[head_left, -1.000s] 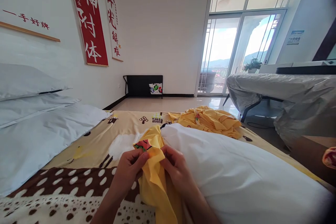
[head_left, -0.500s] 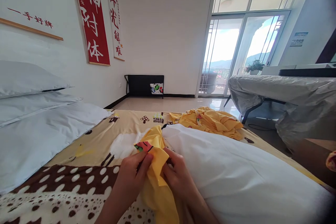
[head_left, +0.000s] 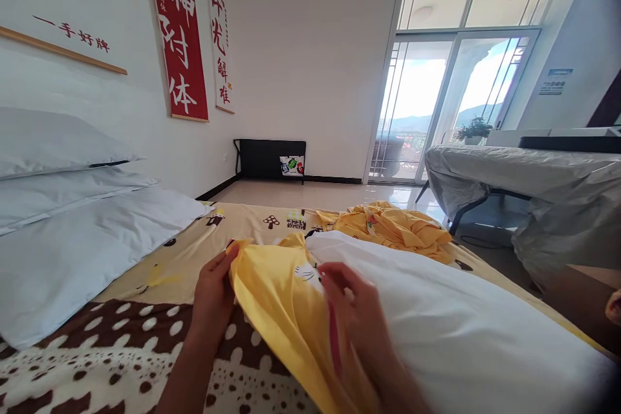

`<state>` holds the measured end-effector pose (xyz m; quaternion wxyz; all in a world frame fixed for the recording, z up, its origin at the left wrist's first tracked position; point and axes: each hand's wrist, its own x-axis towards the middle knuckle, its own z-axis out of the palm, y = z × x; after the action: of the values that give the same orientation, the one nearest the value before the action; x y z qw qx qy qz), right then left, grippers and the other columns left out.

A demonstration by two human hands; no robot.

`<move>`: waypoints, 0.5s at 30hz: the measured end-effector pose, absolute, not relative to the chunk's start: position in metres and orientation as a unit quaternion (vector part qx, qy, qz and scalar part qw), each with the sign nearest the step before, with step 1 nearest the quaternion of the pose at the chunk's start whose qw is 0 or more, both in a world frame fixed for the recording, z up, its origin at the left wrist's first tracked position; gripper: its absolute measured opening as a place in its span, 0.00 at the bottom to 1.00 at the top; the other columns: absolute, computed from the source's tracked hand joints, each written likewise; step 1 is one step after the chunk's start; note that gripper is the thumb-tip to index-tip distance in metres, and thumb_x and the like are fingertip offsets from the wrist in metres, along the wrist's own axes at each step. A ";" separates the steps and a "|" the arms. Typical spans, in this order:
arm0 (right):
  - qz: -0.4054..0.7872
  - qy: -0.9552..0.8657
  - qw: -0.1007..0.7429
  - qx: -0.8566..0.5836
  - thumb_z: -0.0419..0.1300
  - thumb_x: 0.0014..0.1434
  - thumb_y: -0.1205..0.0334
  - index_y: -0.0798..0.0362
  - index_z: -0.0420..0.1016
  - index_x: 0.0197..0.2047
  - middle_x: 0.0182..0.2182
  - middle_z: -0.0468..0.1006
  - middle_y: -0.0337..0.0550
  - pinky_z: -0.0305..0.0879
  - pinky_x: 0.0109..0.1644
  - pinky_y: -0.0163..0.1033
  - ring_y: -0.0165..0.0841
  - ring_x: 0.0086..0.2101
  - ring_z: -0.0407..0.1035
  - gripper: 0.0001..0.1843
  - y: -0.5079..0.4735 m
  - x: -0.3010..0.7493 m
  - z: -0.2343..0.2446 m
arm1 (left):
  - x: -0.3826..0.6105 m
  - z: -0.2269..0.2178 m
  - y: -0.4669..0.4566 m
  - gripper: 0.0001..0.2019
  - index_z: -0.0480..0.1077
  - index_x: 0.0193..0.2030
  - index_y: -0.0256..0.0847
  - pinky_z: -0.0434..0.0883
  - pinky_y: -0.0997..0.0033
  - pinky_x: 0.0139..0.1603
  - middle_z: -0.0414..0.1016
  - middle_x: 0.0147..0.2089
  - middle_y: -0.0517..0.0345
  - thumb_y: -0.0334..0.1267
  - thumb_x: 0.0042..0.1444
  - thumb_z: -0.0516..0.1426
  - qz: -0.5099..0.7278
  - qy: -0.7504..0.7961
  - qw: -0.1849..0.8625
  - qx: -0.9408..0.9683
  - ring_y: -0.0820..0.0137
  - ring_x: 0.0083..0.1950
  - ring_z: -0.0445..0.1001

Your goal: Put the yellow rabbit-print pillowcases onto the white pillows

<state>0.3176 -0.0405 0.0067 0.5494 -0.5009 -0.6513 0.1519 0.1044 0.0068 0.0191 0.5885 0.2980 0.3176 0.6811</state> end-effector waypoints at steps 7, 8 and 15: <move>0.061 -0.675 0.244 -0.693 0.46 0.63 0.47 0.52 0.67 0.23 0.24 0.76 0.45 0.49 0.30 0.37 0.34 0.26 0.66 0.24 -0.036 0.318 -0.004 | 0.091 0.031 0.014 0.07 0.72 0.35 0.35 0.74 0.74 0.31 0.77 0.31 0.56 0.25 0.56 0.54 0.682 0.241 0.681 0.117 0.71 0.29 0.76; 0.061 -0.690 0.226 -0.685 0.46 0.63 0.47 0.52 0.67 0.24 0.25 0.76 0.46 0.49 0.30 0.37 0.34 0.27 0.67 0.23 -0.036 0.313 -0.007 | 0.089 0.032 0.013 0.07 0.72 0.35 0.35 0.74 0.74 0.30 0.77 0.30 0.57 0.25 0.57 0.53 0.676 0.234 0.690 0.106 0.71 0.28 0.76; 0.085 -0.654 0.255 -0.707 0.53 0.58 0.44 0.52 0.67 0.26 0.24 0.74 0.42 0.54 0.31 0.37 0.33 0.27 0.66 0.20 -0.041 0.337 -0.006 | 0.071 0.033 0.014 0.08 0.71 0.33 0.35 0.74 0.74 0.29 0.77 0.30 0.56 0.25 0.58 0.52 0.652 0.175 0.733 0.084 0.71 0.28 0.76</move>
<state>0.3366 -0.0406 -0.0056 0.2553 -0.7071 -0.6538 0.0853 0.0713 0.0138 0.0325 0.7333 0.0841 0.1753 0.6515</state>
